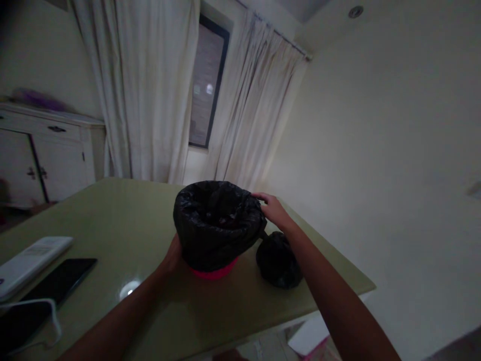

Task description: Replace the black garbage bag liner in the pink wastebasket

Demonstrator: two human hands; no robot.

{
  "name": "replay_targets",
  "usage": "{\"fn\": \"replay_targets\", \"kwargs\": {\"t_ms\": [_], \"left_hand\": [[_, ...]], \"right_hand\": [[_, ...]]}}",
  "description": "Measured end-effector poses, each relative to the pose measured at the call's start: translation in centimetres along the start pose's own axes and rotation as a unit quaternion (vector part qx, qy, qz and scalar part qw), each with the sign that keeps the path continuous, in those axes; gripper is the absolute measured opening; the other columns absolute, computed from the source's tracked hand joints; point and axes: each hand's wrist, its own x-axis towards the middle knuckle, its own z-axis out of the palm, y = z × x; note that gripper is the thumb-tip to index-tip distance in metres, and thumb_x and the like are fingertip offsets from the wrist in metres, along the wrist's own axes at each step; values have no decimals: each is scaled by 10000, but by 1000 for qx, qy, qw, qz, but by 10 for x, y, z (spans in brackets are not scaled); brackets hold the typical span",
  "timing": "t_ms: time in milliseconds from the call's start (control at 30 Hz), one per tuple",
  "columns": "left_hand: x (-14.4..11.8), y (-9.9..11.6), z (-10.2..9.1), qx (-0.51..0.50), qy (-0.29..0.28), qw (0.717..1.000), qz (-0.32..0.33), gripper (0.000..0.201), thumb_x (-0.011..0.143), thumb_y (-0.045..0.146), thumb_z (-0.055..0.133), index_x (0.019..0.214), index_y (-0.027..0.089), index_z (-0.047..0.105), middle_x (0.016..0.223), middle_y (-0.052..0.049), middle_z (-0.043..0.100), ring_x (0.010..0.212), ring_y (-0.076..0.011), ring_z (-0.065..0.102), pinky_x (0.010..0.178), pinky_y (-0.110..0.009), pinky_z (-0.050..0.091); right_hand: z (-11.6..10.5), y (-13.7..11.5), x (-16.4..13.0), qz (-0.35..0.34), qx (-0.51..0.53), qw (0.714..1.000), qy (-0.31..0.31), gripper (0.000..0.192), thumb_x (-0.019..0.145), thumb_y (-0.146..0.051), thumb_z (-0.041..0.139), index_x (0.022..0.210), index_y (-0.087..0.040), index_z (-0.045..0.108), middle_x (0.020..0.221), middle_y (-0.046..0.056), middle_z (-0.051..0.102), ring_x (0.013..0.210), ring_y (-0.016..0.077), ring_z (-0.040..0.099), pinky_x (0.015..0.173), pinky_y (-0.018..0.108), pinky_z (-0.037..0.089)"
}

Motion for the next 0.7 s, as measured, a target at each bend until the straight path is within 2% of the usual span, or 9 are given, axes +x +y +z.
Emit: {"fn": "replay_targets", "kwargs": {"t_ms": [133,333,467,567,700], "left_hand": [[3,0,-1,0,24,1000,-2,656,1021,707,530,1509,282,638,1684,-87,538,1646,-384,338,1381,-563,217],[2,6,0,-16,38,999,-4,672,988,739,566,1473,286,674,1631,-98,599,1611,-397,408,1351,-588,296],[2,12,-1,-9,40,999,1,701,971,773,560,1471,296,674,1613,-103,614,1595,-403,433,1333,-607,325],[3,12,-1,-3,46,999,4,711,976,776,542,1478,288,664,1629,-108,594,1595,-411,428,1347,-607,291],[2,7,1,-15,33,999,-2,649,1036,696,503,1558,321,586,1679,-88,540,1620,-375,392,1348,-594,285]], "right_hand": [[-8,-10,13,-51,-185,979,-67,549,805,-127,653,1335,-179,783,1407,125,741,1356,301,682,1250,516,466],[4,-35,28,-100,-276,946,-139,625,766,-12,629,1336,-218,782,1415,112,738,1359,313,683,1239,523,489],[18,-48,32,-87,-309,936,-143,653,748,-4,627,1357,-191,775,1442,135,718,1380,356,665,1233,529,497],[25,-50,35,-88,-291,944,-128,662,741,-3,626,1352,-210,778,1436,116,724,1378,351,666,1241,532,490],[33,-50,39,-90,-269,951,-122,672,741,4,614,1361,-203,772,1433,116,725,1380,337,661,1249,540,482]]}}
